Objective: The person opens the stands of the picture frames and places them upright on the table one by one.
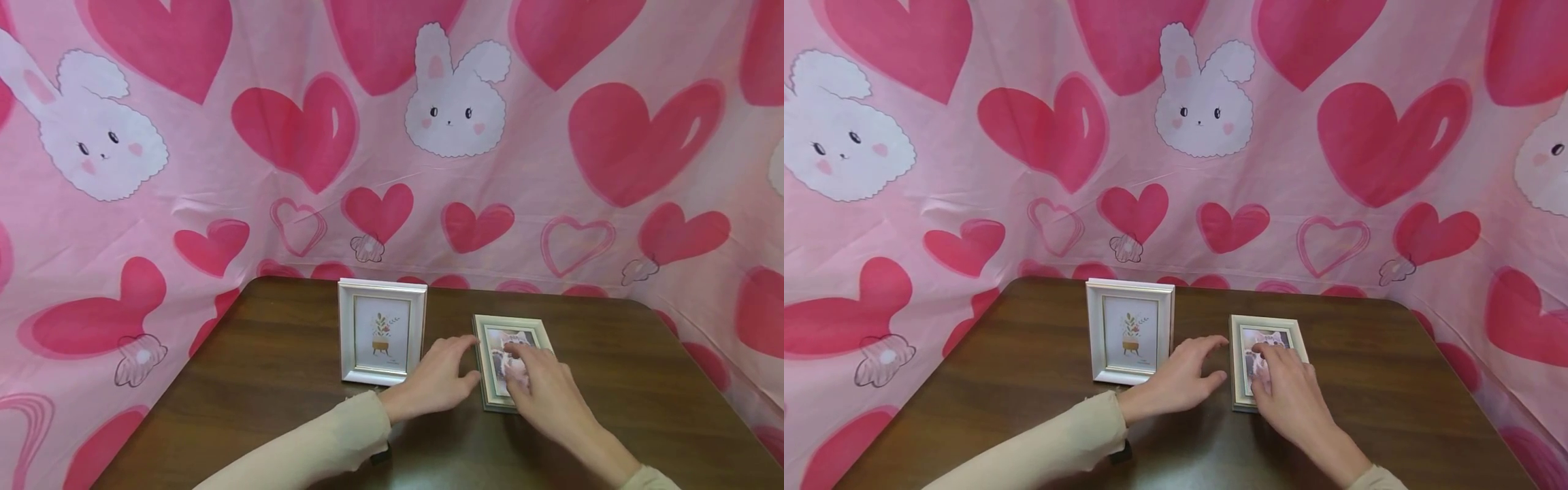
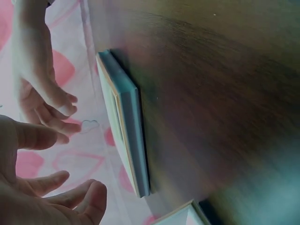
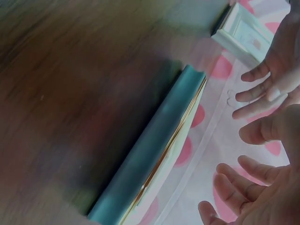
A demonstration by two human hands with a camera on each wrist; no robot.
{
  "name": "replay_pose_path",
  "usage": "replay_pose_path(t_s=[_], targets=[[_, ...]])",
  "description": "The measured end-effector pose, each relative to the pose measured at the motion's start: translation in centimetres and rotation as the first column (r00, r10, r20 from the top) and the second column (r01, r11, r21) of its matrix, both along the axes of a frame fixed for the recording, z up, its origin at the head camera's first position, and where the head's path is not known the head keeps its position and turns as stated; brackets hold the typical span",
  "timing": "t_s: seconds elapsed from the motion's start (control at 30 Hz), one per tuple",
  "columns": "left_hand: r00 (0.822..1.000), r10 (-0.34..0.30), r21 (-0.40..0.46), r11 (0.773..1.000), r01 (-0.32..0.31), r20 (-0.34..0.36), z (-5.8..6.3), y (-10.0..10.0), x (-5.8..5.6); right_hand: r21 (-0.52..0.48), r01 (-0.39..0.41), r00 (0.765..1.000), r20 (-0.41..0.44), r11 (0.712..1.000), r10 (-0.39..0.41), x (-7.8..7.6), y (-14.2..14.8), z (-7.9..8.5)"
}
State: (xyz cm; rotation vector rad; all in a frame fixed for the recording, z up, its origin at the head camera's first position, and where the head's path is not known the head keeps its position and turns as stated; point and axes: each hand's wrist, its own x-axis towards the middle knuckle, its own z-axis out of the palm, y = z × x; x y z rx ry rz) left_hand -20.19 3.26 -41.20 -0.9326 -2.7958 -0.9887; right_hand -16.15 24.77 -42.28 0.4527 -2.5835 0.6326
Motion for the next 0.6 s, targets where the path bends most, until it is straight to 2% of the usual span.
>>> replay_pose_path(t_s=[0.13, 0.33, 0.6], targets=[[1.0, -0.002, -0.005, 1.0, 0.002, -0.016, -0.3, 0.4, -0.4, 0.018, 0.001, 1.0, 0.014, 1.0, -0.001, -0.3, 0.8, 0.0], [0.999, 0.014, 0.007, 1.0, -0.014, 0.043, -1.0, 1.1, -1.2, 0.048, 0.031, 0.994, 0.1, 0.998, -0.035, -0.7, 2.0, 0.0], [0.996, 0.049, -0.014, 0.999, -0.048, 0.077, -1.9, 2.4, -2.0, 0.079, 0.05, 0.975, 0.213, 0.996, -0.066, -1.8, 4.1, -0.6]])
